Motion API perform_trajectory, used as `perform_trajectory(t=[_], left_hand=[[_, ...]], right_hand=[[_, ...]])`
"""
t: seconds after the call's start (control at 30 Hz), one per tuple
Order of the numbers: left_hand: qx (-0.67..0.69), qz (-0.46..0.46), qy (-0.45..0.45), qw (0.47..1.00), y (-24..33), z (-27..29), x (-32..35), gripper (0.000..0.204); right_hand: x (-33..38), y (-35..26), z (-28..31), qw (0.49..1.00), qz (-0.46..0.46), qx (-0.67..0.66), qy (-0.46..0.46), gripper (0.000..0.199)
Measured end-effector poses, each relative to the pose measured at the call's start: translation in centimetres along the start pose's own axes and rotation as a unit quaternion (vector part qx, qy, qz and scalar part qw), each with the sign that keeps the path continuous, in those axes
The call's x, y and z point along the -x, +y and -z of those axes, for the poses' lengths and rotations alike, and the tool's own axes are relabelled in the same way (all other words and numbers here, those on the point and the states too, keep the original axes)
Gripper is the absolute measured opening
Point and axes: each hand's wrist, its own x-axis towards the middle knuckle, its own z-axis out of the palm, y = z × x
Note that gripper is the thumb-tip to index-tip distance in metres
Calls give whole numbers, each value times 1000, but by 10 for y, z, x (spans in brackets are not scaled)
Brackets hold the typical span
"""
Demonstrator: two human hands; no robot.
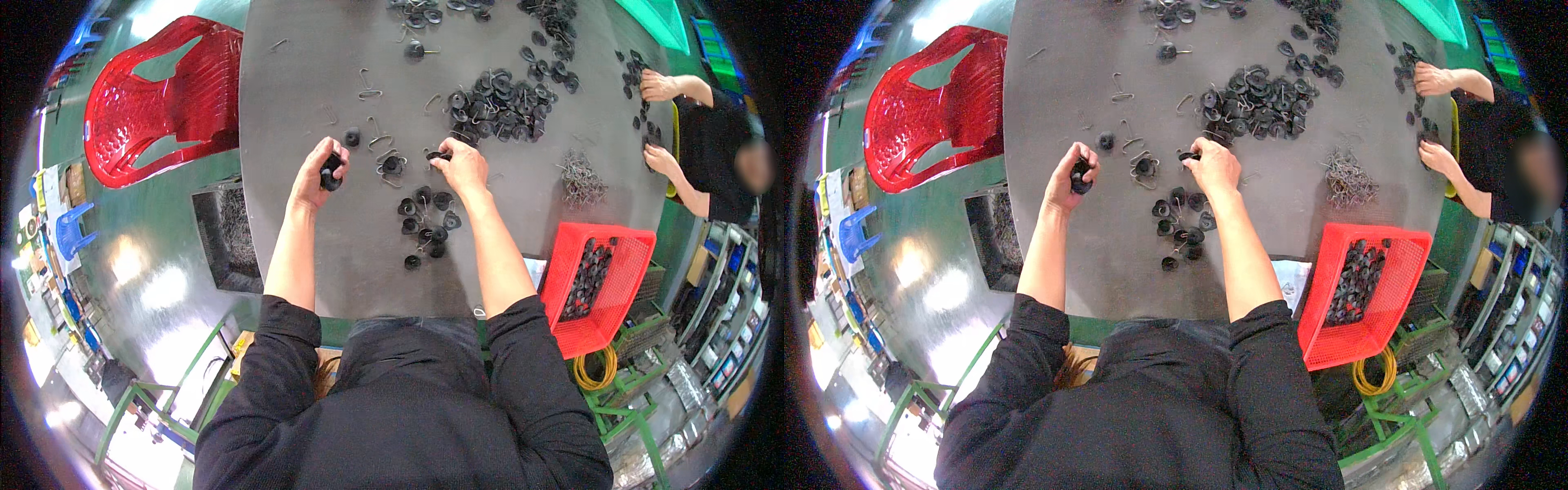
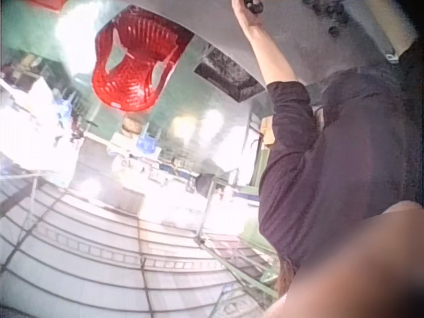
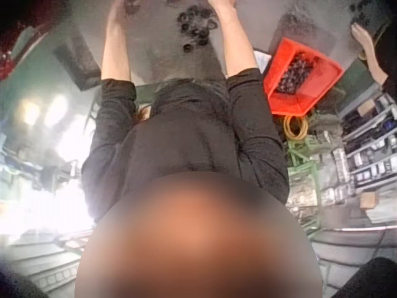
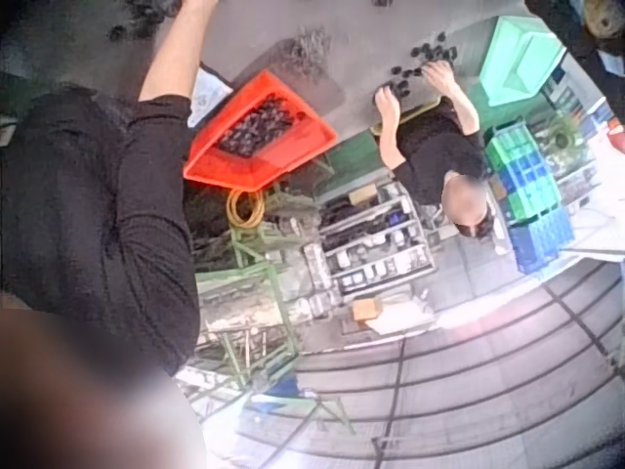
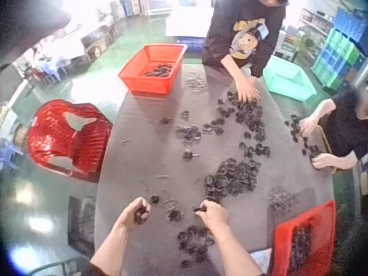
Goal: The person assembles small black plastic caps with metal hooks by hand at a table, placing the finished units into a red basket. The person also moves around the workspace, retrieves a yellow basket, and walks to another table where more parts are present.
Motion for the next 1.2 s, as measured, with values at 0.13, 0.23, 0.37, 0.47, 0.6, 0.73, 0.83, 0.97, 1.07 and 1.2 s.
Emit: perform_trajectory(t=[0.13, 0.23, 0.37, 0.47, 0.6, 0.73, 0.83, 0.97, 1.07, 1.2], left_hand=[[-398, -46, 269, 876, -5, 12, -21, 38], [-695, -99, 306, 644, -12, -8, -27, 49], [-726, -23, 267, 634, -7, -11, -35, 53], [-735, 23, 252, 629, 4, -14, -30, 43], [-760, 25, 208, 616, -12, 6, -17, 36], [-640, 80, 196, 739, -26, -3, 13, 30], [-529, 88, 217, 816, -51, -24, 20, 27], [-433, 78, 217, 871, -67, -56, 32, 25], [-438, 47, 216, 871, -70, -63, 71, 25], [-399, 78, 256, 877, -82, -63, 117, 24]], right_hand=[[3, 18, 7, 885, -75, -425, -176, 19], [25, 18, 24, 751, -82, -603, -256, 16], [14, -12, 14, 824, -95, -487, -275, 20], [6, -46, -15, 987, 81, -77, -117, 17], [10, -62, -35, 979, 177, 102, 1, 12], [30, -44, -34, 984, 153, 90, 16, 7], [61, -17, -21, 993, 104, 57, 15, 14], [79, -6, -17, 995, 89, 36, 28, 26], [67, -34, -32, 988, 146, 40, 45, 19], [37, -39, -67, 984, 126, 122, 37, 29]])
